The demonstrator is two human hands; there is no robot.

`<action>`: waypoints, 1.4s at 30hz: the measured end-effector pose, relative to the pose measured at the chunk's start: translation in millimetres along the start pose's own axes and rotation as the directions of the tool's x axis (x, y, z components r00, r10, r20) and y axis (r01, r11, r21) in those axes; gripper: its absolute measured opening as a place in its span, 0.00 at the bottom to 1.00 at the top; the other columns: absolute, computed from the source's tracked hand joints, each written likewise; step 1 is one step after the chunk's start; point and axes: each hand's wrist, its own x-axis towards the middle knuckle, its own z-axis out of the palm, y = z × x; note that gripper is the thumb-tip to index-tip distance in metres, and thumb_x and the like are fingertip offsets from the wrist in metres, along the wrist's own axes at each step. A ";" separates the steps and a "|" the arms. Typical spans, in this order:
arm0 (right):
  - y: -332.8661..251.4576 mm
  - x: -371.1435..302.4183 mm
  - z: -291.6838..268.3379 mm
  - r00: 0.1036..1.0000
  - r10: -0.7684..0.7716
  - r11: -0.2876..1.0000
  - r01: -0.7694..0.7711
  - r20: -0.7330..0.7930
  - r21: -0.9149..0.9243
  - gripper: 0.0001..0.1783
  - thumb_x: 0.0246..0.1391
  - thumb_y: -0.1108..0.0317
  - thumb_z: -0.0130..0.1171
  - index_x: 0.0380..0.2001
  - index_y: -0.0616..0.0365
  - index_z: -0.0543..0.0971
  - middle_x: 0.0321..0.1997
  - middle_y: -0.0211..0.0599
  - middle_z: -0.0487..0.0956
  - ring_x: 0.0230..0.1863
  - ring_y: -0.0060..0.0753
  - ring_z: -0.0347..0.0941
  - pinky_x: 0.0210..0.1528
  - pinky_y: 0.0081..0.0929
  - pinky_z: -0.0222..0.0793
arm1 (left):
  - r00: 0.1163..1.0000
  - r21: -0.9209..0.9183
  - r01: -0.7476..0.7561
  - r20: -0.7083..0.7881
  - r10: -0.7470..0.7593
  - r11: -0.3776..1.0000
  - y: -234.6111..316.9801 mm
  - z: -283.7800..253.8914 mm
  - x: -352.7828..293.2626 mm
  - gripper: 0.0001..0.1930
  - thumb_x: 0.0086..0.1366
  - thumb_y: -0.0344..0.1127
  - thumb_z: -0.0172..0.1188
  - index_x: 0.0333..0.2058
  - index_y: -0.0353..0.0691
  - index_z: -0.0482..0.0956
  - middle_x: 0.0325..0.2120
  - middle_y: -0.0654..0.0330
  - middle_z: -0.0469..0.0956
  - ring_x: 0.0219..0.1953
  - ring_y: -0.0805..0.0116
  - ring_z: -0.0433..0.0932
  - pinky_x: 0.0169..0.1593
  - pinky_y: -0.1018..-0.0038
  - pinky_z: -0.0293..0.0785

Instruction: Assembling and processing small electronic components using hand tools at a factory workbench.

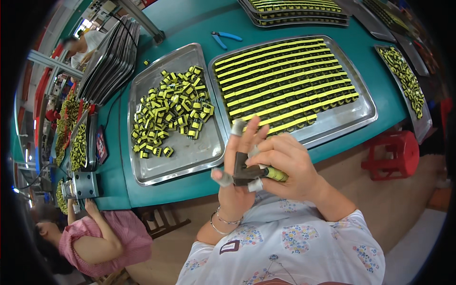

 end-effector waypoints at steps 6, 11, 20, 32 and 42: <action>13.2 -9.1 -1.8 0.970 -0.235 0.945 0.243 0.062 -0.221 0.18 0.39 0.71 0.66 0.38 0.44 0.82 0.39 0.22 0.77 0.38 0.27 0.73 0.44 0.33 0.64 | 0.967 -0.254 0.171 0.227 -0.113 0.952 1.2 -8.6 -0.2 0.54 0.62 0.78 0.38 0.72 0.39 0.39 0.69 0.41 0.52 0.66 0.51 0.62 0.65 0.60 0.63; 10.8 -12.8 -0.2 0.934 -0.357 0.898 0.347 0.014 -0.271 0.13 0.43 0.70 0.62 0.35 0.48 0.81 0.39 0.26 0.77 0.40 0.28 0.75 0.45 0.32 0.67 | 0.984 0.103 0.087 0.149 -0.102 0.991 -4.9 -16.8 -8.0 0.42 0.71 0.61 0.45 0.70 0.35 0.47 0.59 0.38 0.68 0.43 0.67 0.77 0.45 0.73 0.75; 17.3 -21.9 -42.1 0.973 -0.204 0.949 0.170 -0.104 -0.264 0.19 0.38 0.78 0.63 0.39 0.56 0.80 0.37 0.34 0.79 0.36 0.38 0.77 0.38 0.33 0.74 | 0.910 0.726 -0.242 -0.061 0.410 0.644 11.6 -56.4 8.9 0.16 0.73 0.37 0.48 0.50 0.32 0.75 0.43 0.52 0.81 0.30 0.73 0.74 0.35 0.77 0.71; 53.7 -25.3 -96.0 0.963 0.195 0.802 -0.265 -0.185 -0.535 0.15 0.44 0.80 0.63 0.38 0.59 0.76 0.40 0.39 0.75 0.40 0.48 0.76 0.41 0.39 0.73 | 0.924 0.992 0.061 -0.015 0.382 -0.109 52.2 -138.8 10.4 0.17 0.57 0.18 0.54 0.47 0.35 0.76 0.40 0.56 0.76 0.32 0.58 0.73 0.36 0.69 0.70; 64.5 -30.3 -95.3 0.954 0.263 0.803 -0.299 -0.144 -0.515 0.11 0.46 0.77 0.61 0.36 0.59 0.75 0.39 0.42 0.73 0.40 0.50 0.75 0.41 0.40 0.72 | 0.952 1.000 0.009 -0.011 0.305 0.009 53.6 -185.7 12.9 0.21 0.56 0.17 0.56 0.51 0.33 0.77 0.45 0.55 0.79 0.41 0.63 0.76 0.39 0.74 0.69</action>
